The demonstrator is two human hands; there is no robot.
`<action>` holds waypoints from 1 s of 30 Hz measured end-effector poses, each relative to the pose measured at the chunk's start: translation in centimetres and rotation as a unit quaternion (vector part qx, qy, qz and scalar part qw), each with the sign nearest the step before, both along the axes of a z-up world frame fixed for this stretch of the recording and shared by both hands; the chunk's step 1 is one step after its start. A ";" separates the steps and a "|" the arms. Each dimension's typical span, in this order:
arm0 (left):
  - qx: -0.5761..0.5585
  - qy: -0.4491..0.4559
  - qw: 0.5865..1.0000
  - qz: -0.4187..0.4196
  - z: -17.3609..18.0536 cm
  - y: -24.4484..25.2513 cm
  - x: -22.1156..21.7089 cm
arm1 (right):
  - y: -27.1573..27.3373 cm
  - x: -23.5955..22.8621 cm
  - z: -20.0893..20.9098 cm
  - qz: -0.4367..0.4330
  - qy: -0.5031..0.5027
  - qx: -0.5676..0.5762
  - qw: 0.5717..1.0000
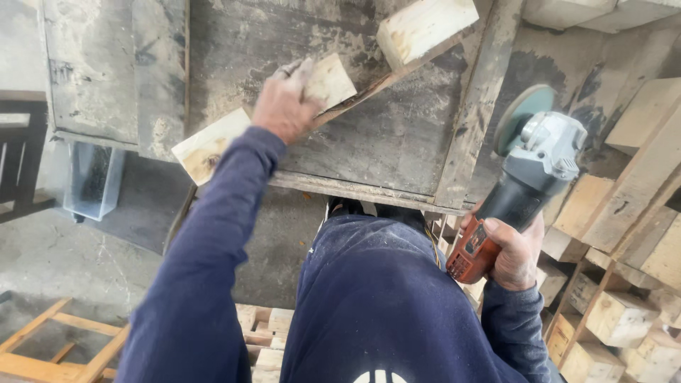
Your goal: The person uses an angle grinder to smooth the edges and surfaces of small wooden blocks placed on a workbench. The person holds each block with one hand while operating the grinder with the other, moving the tool along the edges and faces of the blocks.
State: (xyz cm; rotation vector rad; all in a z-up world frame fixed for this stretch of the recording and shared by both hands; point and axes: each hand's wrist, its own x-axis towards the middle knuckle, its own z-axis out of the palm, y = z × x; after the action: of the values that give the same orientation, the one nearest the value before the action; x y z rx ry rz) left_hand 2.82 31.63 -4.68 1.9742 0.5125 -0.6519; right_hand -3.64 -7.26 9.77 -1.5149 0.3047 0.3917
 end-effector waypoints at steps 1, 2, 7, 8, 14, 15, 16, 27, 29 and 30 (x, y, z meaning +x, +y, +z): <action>0.093 -0.037 0.993 -0.065 -0.2 -1.1 0.0 | 0.2 0.1 -0.1 -0.002 0.002 -0.001 1.000; 0.183 -0.073 0.972 -0.129 -0.5 -2.3 -0.1 | 0.5 0.3 -0.1 -0.003 0.004 -0.003 1.000; 0.347 -0.117 0.913 -0.182 -2.4 -4.7 2.7 | 2.1 0.5 0.3 -0.003 0.017 -0.009 1.000; 0.339 -0.110 0.919 -0.171 -2.8 -4.9 2.9 | 2.3 0.4 0.4 -0.003 0.018 -0.011 1.000; 0.265 -0.138 0.940 -0.163 -3.1 -2.4 -1.1 | 2.7 -0.4 0.6 -0.002 0.006 -0.047 0.999; 0.248 -0.118 0.947 -0.165 -2.9 -1.7 -2.1 | 2.5 -0.6 0.6 -0.003 0.003 -0.061 0.998; 0.255 -0.121 0.944 -0.171 -2.6 -1.0 -3.2 | 2.2 -1.0 0.6 -0.008 0.003 -0.066 0.998; 0.248 -0.184 0.937 -0.162 -3.5 -1.8 -2.5 | 0.6 -1.5 0.6 -0.034 0.007 -0.058 0.998; 0.266 -0.188 0.933 -0.157 -4.0 -4.1 0.7 | 0.3 -0.6 0.8 -0.028 0.005 -0.049 0.998; 0.276 -0.183 0.929 -0.164 -4.2 -5.0 2.6 | 0.1 -0.5 1.0 -0.032 0.003 -0.046 0.998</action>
State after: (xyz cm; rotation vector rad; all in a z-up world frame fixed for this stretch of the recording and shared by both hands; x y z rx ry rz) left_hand 5.38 26.67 -8.89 2.6804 0.1354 -0.3350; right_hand -4.14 -7.20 10.75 -1.5906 0.3805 0.3358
